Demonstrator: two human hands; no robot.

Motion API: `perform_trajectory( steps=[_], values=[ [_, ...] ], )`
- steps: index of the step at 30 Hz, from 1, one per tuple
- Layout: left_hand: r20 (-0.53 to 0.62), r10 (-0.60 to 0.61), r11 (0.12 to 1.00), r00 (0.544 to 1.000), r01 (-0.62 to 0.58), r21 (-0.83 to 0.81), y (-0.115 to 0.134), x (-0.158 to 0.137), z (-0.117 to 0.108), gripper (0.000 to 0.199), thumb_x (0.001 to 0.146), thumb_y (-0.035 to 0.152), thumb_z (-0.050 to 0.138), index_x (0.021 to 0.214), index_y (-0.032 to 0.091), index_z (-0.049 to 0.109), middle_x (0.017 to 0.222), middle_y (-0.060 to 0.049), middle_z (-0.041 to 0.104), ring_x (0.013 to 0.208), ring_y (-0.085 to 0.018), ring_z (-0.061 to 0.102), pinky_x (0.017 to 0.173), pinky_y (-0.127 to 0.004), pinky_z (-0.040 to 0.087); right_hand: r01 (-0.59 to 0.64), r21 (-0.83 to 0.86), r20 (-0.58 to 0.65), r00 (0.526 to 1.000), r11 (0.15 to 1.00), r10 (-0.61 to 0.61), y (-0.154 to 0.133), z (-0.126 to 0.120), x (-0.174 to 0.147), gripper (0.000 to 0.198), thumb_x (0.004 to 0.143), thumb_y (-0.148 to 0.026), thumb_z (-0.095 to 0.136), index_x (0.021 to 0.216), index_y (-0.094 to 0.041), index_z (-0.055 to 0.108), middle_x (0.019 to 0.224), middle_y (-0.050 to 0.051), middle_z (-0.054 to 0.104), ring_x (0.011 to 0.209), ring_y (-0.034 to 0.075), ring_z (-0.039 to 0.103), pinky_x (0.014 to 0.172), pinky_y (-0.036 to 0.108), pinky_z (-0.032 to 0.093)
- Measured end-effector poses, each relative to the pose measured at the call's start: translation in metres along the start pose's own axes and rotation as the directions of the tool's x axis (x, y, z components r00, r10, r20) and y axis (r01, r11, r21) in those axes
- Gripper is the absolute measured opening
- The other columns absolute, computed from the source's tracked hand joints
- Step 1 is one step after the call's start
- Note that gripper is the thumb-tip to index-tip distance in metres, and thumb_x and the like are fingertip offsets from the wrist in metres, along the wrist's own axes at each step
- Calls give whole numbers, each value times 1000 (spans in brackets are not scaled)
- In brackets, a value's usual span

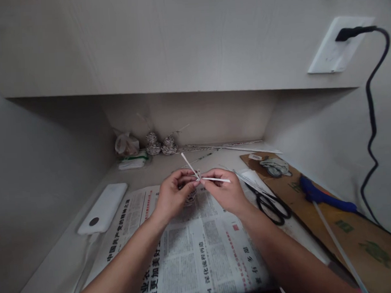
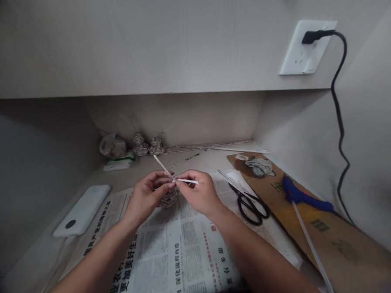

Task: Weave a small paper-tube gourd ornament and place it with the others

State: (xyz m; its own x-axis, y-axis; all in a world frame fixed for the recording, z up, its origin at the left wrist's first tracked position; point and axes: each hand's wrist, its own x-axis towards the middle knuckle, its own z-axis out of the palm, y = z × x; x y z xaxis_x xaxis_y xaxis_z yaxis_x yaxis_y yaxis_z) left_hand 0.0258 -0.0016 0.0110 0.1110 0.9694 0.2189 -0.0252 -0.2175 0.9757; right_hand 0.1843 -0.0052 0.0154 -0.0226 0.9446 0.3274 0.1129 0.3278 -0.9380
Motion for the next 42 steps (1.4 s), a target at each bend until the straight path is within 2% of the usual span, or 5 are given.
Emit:
perform_trajectory(
  steps=[7, 15, 20, 26, 42],
  values=[
    [142, -47, 999, 989, 50, -18, 1, 3, -9, 19, 74, 30, 71, 85, 15, 73, 81, -7, 74, 73, -16, 66, 70, -27, 52, 62, -5, 36, 997, 998, -61, 0, 1, -2, 11, 77, -26, 67, 84, -20, 72, 82, 5, 73, 73, 18, 67, 67, 29, 53],
    [61, 19, 1000, 998, -19, 3, 1, 1, -7, 19, 73, 31, 71, 82, 14, 72, 77, -6, 72, 69, -15, 64, 65, -25, 49, 56, -15, 24, 998, 998, -56, -1, 4, 0, 40, 78, -25, 68, 115, -21, 55, 78, 1, 68, 72, 16, 64, 66, 29, 50],
    [-58, 2, 999, 998, -4, -37, 0, -1, -3, 20, 75, 33, 69, 84, 14, 69, 72, -3, 69, 64, -12, 61, 60, -21, 46, 320, -327, -244, 881, 889, -407, -3, 4, -6, 34, 75, -21, 72, 103, -23, 53, 92, 4, 65, 84, 19, 62, 73, 32, 49],
    [-65, 63, 998, 996, -61, 26, 1, -3, 0, 18, 77, 31, 67, 85, 14, 69, 81, -6, 71, 74, -15, 64, 68, -23, 49, 482, -618, 31, 804, 621, -593, -4, 4, -11, 23, 84, -19, 61, 106, -25, 65, 99, 7, 64, 96, 23, 58, 87, 41, 46],
    [-17, 43, 998, 999, -42, 38, -5, -3, 0, 20, 78, 30, 66, 91, 15, 71, 89, -6, 74, 77, -16, 66, 72, -25, 51, 569, -606, 139, 765, 557, -629, 5, 3, -12, 35, 87, -9, 53, 113, -27, 67, 100, 5, 70, 89, 19, 62, 82, 35, 51]
  ],
)
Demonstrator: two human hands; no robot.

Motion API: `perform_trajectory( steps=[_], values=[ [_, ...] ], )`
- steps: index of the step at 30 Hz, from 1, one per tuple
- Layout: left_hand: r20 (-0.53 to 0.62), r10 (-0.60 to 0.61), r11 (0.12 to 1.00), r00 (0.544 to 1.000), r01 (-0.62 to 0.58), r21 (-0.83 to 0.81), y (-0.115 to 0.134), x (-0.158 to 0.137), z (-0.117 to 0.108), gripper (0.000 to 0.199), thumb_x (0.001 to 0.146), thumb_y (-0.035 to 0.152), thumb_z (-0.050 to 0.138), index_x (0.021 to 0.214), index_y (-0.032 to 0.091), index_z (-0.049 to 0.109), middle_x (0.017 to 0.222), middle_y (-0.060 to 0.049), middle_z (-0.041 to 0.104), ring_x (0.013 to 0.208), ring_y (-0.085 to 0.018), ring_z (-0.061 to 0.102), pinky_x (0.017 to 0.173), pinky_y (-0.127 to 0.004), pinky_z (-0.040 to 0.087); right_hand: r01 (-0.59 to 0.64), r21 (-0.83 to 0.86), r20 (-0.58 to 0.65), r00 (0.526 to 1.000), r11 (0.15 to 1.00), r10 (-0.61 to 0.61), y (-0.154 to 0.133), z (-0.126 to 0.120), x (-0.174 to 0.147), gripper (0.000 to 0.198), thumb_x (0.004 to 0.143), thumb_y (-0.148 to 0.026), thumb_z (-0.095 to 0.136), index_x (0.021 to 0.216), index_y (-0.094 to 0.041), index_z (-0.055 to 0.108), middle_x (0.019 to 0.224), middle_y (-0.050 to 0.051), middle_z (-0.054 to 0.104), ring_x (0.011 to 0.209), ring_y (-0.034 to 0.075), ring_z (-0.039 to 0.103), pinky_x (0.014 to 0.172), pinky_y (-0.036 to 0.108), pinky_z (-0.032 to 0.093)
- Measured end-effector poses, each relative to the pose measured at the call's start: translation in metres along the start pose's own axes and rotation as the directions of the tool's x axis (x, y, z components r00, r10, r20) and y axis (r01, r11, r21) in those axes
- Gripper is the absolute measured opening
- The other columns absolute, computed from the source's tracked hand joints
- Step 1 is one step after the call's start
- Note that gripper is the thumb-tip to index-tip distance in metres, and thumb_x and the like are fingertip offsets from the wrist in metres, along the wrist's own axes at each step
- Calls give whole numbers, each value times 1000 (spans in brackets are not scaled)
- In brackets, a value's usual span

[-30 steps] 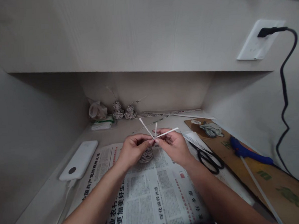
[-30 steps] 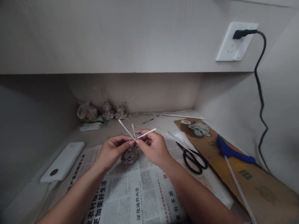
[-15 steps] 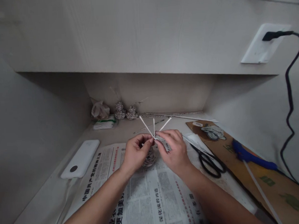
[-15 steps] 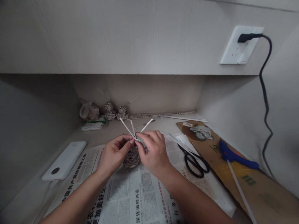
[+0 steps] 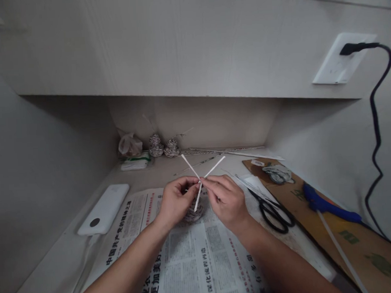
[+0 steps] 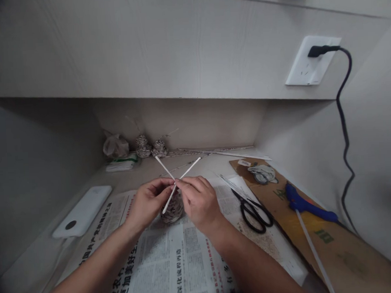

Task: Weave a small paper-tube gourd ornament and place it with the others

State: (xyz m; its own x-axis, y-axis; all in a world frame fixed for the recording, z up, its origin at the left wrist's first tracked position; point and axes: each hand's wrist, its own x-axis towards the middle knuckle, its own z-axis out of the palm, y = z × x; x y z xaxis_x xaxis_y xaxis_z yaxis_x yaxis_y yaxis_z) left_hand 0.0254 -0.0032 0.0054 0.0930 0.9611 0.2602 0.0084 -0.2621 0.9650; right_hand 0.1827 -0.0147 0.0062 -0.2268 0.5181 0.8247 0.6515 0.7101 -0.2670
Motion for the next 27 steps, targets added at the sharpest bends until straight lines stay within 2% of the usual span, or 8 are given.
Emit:
perform_trajectory(
  steps=[7, 13, 17, 22, 27],
  values=[
    [-62, -3, 999, 998, 6, 44, 5, 0, 2, 20, 77, 31, 67, 87, 15, 72, 86, -7, 75, 76, -17, 67, 70, -25, 52, 58, -9, 60, 997, 998, -58, 0, -2, 0, 38, 87, -6, 48, 117, -23, 65, 101, 7, 67, 90, 19, 60, 82, 34, 52],
    [-49, 105, 982, 993, -96, 163, 3, -1, 2, 18, 78, 27, 65, 90, 16, 73, 89, -5, 75, 80, -17, 68, 75, -25, 51, 21, -36, 61, 998, 999, -18, -5, -6, 1, 36, 88, -6, 49, 116, -22, 64, 98, 7, 66, 91, 19, 60, 82, 34, 52],
    [-88, 151, 959, 985, -125, 253, 5, -3, 3, 15, 80, 24, 63, 88, 17, 73, 86, -3, 75, 78, -15, 67, 73, -23, 50, 12, -54, 62, 998, 998, -8, -8, -6, 1, 31, 88, -7, 50, 113, -19, 65, 97, 8, 66, 91, 19, 60, 83, 34, 51],
    [-117, 119, 954, 986, -81, 287, 7, -3, 4, 14, 79, 25, 63, 85, 17, 73, 82, -2, 74, 74, -14, 66, 69, -22, 48, -11, -67, 54, 998, 998, 15, -12, -6, 1, 22, 88, -10, 53, 103, -19, 66, 90, 5, 67, 86, 19, 60, 81, 34, 51],
    [-97, 60, 983, 994, -42, 181, 9, -2, 4, 15, 77, 26, 64, 84, 14, 71, 80, -4, 72, 74, -14, 64, 70, -22, 48, -24, -45, 109, 994, 999, 29, -16, -9, 0, 28, 89, -9, 49, 110, -19, 65, 93, 8, 64, 89, 21, 59, 81, 36, 50]
  ],
)
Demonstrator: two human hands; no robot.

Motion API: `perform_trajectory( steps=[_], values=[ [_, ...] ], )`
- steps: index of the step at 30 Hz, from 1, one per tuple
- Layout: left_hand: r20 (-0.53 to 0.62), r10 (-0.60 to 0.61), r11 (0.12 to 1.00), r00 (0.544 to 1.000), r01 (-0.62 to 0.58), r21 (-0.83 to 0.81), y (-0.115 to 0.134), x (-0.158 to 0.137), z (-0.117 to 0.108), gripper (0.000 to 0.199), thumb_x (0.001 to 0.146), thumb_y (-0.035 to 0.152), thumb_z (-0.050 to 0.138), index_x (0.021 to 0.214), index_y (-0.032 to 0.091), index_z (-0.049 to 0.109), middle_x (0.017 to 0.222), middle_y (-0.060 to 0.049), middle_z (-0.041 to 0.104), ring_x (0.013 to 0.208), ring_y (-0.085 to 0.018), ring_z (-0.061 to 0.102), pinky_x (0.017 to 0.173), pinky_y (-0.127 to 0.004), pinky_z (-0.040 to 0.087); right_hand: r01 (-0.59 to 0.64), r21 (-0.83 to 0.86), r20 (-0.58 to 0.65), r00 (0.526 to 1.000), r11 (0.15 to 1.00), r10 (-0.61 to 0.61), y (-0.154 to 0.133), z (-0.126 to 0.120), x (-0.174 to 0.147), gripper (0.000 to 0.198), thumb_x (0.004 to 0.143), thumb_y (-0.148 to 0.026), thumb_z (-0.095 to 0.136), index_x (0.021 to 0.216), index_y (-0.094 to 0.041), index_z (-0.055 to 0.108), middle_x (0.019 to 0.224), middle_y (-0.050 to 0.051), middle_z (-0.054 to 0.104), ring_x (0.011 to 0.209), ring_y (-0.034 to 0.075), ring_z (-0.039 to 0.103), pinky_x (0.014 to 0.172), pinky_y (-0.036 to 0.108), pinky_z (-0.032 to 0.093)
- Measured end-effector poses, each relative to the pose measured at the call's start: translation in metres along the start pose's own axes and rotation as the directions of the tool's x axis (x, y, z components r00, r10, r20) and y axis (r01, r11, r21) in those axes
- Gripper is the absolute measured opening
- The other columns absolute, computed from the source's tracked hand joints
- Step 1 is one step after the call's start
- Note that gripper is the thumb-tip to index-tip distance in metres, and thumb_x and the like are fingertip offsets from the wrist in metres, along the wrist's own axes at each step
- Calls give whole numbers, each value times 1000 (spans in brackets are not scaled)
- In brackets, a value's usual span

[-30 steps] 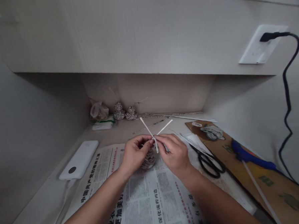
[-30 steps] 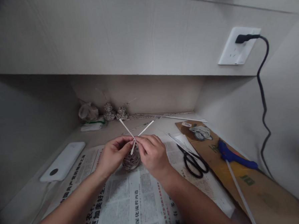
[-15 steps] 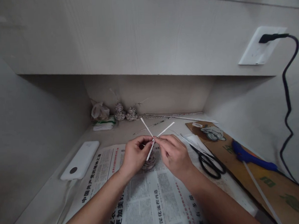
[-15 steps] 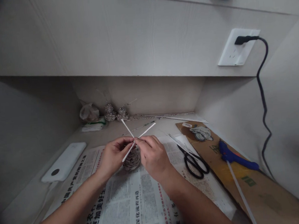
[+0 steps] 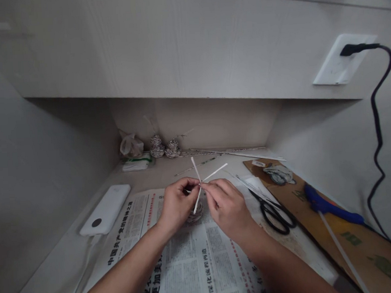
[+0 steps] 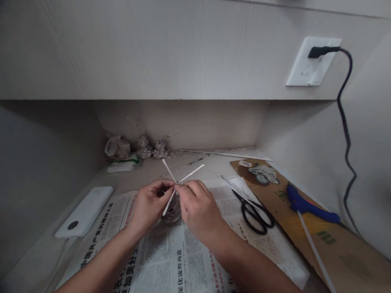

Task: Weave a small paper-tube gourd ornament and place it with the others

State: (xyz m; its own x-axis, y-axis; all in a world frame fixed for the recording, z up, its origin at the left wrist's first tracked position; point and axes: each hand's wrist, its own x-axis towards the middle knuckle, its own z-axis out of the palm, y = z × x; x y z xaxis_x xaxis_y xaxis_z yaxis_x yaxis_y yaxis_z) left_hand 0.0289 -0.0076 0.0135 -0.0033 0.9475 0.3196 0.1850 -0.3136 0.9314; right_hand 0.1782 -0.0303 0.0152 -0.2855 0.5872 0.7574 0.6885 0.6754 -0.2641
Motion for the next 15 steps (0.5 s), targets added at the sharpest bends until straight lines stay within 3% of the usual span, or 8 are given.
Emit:
perform_trajectory(
  steps=[7, 15],
  values=[
    [252, -132, 946, 959, 198, -256, -3, 6, -8, 21, 74, 31, 70, 86, 13, 69, 75, -2, 68, 64, -10, 57, 60, -19, 44, -78, 134, 52, 996, 988, 72, 4, -8, 6, 33, 88, -7, 48, 109, -23, 67, 93, 6, 62, 88, 19, 59, 80, 33, 49],
    [282, -204, 881, 937, 301, -364, -10, 9, -9, 22, 67, 29, 77, 81, 14, 71, 70, -1, 68, 60, -9, 56, 58, -19, 42, -251, 284, 153, 965, 925, 215, 1, -18, 14, 26, 88, -12, 53, 101, -26, 71, 86, 2, 64, 80, 14, 61, 73, 29, 48]
  ],
)
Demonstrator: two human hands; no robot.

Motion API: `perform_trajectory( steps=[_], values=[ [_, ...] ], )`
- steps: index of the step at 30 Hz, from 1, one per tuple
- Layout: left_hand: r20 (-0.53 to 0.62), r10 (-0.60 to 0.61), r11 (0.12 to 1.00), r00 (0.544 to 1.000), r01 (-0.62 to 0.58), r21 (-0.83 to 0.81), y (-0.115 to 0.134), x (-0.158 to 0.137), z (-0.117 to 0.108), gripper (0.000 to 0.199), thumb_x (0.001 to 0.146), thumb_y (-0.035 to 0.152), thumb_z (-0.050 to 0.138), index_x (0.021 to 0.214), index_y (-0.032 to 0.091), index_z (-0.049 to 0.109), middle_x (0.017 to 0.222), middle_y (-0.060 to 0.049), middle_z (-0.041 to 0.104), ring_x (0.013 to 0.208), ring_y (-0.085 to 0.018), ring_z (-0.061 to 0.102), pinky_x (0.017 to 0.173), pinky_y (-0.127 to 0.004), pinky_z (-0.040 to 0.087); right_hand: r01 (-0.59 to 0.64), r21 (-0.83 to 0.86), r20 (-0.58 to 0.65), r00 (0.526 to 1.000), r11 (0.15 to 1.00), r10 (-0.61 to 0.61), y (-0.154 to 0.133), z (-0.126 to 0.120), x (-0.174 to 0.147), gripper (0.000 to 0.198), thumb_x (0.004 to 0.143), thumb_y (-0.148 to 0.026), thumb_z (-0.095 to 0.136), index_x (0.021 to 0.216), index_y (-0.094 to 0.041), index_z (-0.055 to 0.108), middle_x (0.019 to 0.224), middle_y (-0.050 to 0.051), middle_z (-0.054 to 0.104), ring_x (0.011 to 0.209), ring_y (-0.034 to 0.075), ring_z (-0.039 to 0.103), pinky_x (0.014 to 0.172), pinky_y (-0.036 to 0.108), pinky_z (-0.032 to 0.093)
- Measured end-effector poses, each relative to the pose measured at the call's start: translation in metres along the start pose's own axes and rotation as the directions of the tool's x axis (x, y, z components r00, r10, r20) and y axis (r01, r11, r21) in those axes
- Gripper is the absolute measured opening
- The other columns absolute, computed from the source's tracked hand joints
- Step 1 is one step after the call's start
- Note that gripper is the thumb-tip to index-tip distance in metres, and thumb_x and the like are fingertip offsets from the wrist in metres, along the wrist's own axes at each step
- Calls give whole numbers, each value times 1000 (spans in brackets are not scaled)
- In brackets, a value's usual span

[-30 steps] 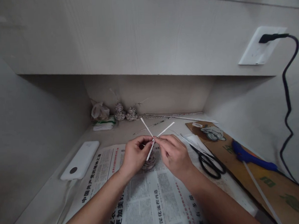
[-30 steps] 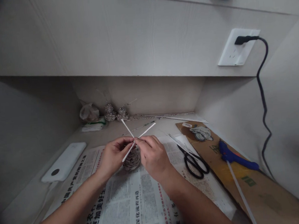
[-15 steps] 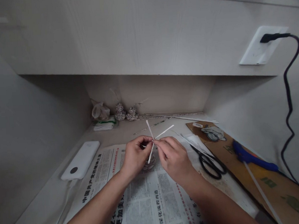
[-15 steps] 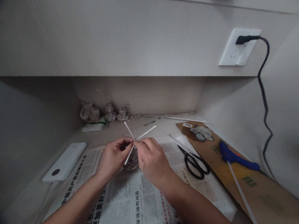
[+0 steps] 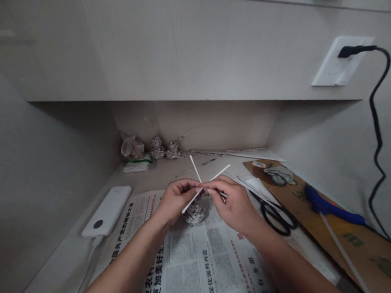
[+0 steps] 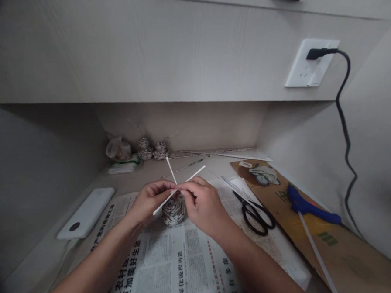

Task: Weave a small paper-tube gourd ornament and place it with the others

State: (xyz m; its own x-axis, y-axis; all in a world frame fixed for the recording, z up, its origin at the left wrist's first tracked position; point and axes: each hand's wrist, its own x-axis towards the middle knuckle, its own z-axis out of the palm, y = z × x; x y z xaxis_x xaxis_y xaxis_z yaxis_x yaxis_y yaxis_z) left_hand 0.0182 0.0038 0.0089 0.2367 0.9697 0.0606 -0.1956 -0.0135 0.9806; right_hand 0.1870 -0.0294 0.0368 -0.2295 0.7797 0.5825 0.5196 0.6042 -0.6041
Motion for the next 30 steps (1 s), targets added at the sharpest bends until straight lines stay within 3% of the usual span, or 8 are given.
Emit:
perform_trajectory(
  steps=[5, 7, 11, 15, 18, 26, 30],
  values=[
    [-27, 30, 998, 999, -32, -59, 1, 2, -1, 23, 66, 30, 77, 80, 12, 70, 69, -4, 69, 62, -11, 58, 59, -21, 42, -173, 337, 140, 981, 925, 133, 0, 0, 1, 30, 84, -19, 61, 113, -25, 65, 95, 3, 67, 84, 15, 63, 72, 28, 51],
    [-11, 35, 994, 999, -36, -105, 1, 2, 0, 24, 67, 30, 77, 80, 12, 71, 69, -5, 69, 63, -13, 59, 60, -22, 43, -159, 390, 124, 985, 907, 120, 2, 2, 1, 40, 80, -19, 65, 119, -25, 61, 97, 4, 66, 82, 15, 62, 69, 27, 52],
    [-11, 28, 993, 1000, -29, -117, 3, -1, 3, 22, 66, 30, 77, 78, 12, 71, 68, -4, 68, 60, -11, 57, 60, -21, 42, 67, 112, -120, 991, 991, -54, 9, 11, 0, 27, 79, -15, 67, 105, -25, 68, 89, 2, 68, 78, 14, 60, 70, 28, 50],
    [-81, 59, 998, 995, -62, -29, 3, -5, 6, 19, 69, 31, 75, 79, 14, 72, 66, -1, 67, 58, -9, 54, 58, -19, 41, 250, -85, -216, 940, 965, -262, 15, 20, -1, 20, 83, -12, 62, 99, -23, 68, 86, 3, 70, 80, 16, 61, 75, 30, 49],
    [-100, 94, 995, 991, -90, 45, 3, -6, 7, 19, 70, 30, 75, 80, 15, 72, 72, -2, 70, 63, -11, 58, 61, -21, 44, 247, -142, -233, 933, 958, -275, 17, 22, -2, 19, 83, -11, 60, 98, -21, 66, 86, 3, 70, 81, 17, 61, 76, 32, 48],
    [-87, 226, 951, 970, -201, 237, 2, -11, 14, 13, 70, 28, 74, 74, 15, 73, 76, -5, 72, 70, -16, 62, 67, -24, 46, 107, -125, -219, 967, 986, -132, 10, 19, -5, 9, 86, -14, 54, 85, -20, 60, 80, 4, 63, 81, 20, 58, 75, 33, 46],
    [-38, 205, 964, 978, -195, 182, 2, -11, 14, 11, 72, 26, 72, 75, 15, 72, 72, -3, 70, 67, -14, 59, 64, -23, 44, 100, -73, -219, 969, 992, -114, 9, 20, -6, 11, 87, -14, 52, 84, -20, 60, 80, 4, 62, 80, 19, 57, 73, 33, 44]
  ],
)
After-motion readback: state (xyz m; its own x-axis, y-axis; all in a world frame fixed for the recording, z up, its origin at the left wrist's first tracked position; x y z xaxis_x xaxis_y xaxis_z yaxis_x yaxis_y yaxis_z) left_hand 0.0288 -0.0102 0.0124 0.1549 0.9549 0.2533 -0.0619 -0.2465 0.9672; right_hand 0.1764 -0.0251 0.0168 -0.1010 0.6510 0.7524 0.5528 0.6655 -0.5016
